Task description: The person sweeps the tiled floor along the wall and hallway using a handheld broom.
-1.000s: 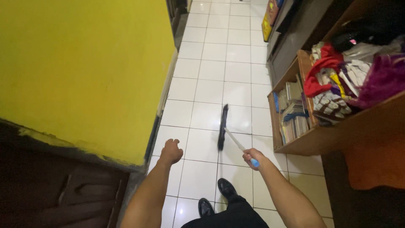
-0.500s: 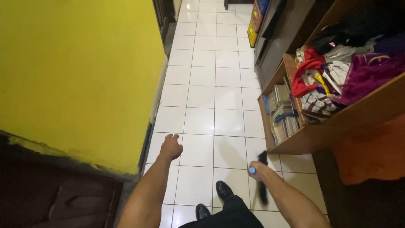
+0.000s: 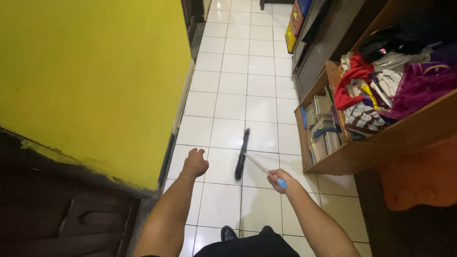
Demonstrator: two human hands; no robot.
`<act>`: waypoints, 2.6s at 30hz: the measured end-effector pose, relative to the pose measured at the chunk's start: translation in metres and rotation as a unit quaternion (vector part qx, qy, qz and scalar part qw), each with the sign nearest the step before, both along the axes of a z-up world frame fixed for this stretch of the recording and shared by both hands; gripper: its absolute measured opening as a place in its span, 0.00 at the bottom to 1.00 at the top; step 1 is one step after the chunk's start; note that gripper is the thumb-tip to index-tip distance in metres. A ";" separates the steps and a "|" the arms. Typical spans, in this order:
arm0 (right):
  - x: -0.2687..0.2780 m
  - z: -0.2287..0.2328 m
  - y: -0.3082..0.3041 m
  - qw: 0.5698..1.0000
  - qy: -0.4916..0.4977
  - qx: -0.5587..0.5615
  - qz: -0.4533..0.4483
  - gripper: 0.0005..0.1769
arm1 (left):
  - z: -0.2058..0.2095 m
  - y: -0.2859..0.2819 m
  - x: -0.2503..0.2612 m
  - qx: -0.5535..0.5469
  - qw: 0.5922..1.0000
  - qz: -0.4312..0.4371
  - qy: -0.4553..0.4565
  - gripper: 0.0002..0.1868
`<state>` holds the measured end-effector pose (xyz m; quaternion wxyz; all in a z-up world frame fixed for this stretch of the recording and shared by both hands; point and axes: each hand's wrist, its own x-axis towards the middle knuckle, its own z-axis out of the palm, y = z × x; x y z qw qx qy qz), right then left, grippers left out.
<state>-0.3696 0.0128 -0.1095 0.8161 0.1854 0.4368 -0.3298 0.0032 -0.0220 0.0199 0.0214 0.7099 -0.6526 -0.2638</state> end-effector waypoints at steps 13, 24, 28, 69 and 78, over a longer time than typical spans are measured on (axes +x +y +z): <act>0.045 -0.017 0.029 0.970 0.234 0.040 -0.050 0.08 | -0.019 0.014 0.031 -0.001 1.000 0.020 -0.002 0.31; 0.046 -0.018 0.011 0.999 -0.013 -0.009 0.038 0.13 | -0.017 0.026 0.040 -0.012 0.999 0.037 -0.009 0.29; 0.028 -0.013 0.002 1.000 -0.004 -0.008 0.019 0.13 | -0.015 0.026 0.032 0.005 0.999 0.036 0.002 0.30; 0.001 -0.021 0.049 0.956 0.292 0.014 0.020 0.09 | -0.018 0.009 -0.001 0.006 1.000 0.002 0.001 0.29; 0.039 -0.029 0.030 0.990 0.093 -0.021 0.101 0.14 | -0.022 0.014 0.009 0.020 1.000 0.009 -0.017 0.29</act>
